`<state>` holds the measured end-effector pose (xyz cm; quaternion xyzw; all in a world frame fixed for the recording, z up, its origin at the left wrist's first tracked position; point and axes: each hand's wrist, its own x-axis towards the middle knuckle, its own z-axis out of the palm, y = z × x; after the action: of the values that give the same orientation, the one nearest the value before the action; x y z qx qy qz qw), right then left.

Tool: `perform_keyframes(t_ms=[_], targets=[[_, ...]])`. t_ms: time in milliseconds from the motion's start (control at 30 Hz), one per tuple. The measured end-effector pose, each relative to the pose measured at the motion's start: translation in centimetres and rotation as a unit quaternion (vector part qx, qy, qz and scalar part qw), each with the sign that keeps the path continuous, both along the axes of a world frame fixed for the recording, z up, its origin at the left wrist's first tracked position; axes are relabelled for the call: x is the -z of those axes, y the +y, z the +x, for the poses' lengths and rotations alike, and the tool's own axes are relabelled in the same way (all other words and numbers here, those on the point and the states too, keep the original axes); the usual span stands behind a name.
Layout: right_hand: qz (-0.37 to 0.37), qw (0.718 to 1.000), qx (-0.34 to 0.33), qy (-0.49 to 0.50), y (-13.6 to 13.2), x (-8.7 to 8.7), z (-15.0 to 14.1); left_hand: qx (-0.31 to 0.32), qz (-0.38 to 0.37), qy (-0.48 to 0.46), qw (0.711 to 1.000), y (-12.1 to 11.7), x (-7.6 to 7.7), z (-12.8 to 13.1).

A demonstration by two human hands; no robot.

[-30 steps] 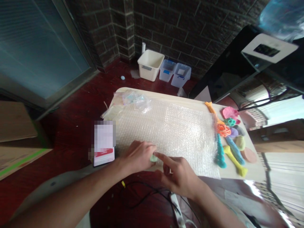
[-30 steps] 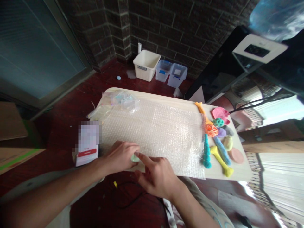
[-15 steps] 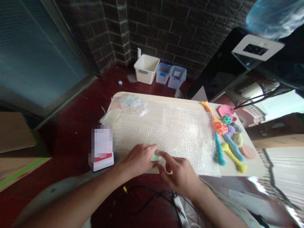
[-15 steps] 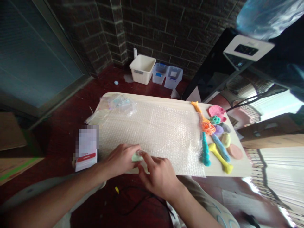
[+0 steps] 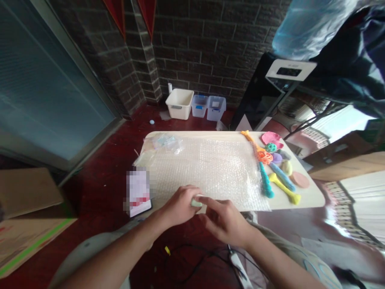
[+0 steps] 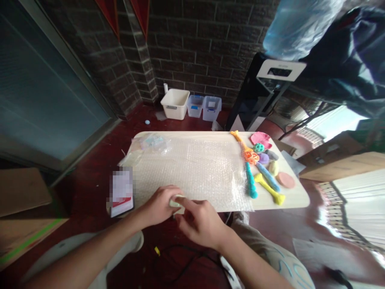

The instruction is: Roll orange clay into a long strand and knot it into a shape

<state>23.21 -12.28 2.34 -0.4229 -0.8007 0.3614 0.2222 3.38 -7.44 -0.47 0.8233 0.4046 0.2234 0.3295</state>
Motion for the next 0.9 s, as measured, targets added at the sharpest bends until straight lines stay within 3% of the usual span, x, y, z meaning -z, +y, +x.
perform_keyframes(t_ms=[133,333,533,633,767,833,900], targets=[[0.058,0.993,-0.024,-0.096,-0.6,0.4,-0.6,-0.027,0.013,0.050,0.998,-0.6,-0.3,-0.7],[0.030,0.993,-0.103,-0.044,-0.3,0.3,-0.8,-0.043,0.020,0.091,0.995,-1.5,-0.6,-1.8],[0.115,0.977,-0.052,-0.170,-0.3,0.4,-1.5,-0.061,0.045,0.094,0.993,-1.4,-0.2,-2.3],[0.060,0.991,-0.044,-0.115,-0.1,0.2,-1.7,-0.065,0.057,0.085,0.993,-1.1,-0.5,-2.2],[-0.048,0.994,-0.096,0.027,0.4,-0.2,-1.1,-0.045,0.076,0.079,0.993,-1.0,-1.8,-1.7],[-0.021,0.995,-0.098,0.007,0.3,-0.4,-0.9,-0.031,0.084,0.083,0.992,-1.1,-2.3,-1.4],[0.068,0.992,-0.059,-0.087,-0.2,-0.8,-1.0,-0.027,0.089,0.090,0.992,-1.4,-2.6,-1.2]])
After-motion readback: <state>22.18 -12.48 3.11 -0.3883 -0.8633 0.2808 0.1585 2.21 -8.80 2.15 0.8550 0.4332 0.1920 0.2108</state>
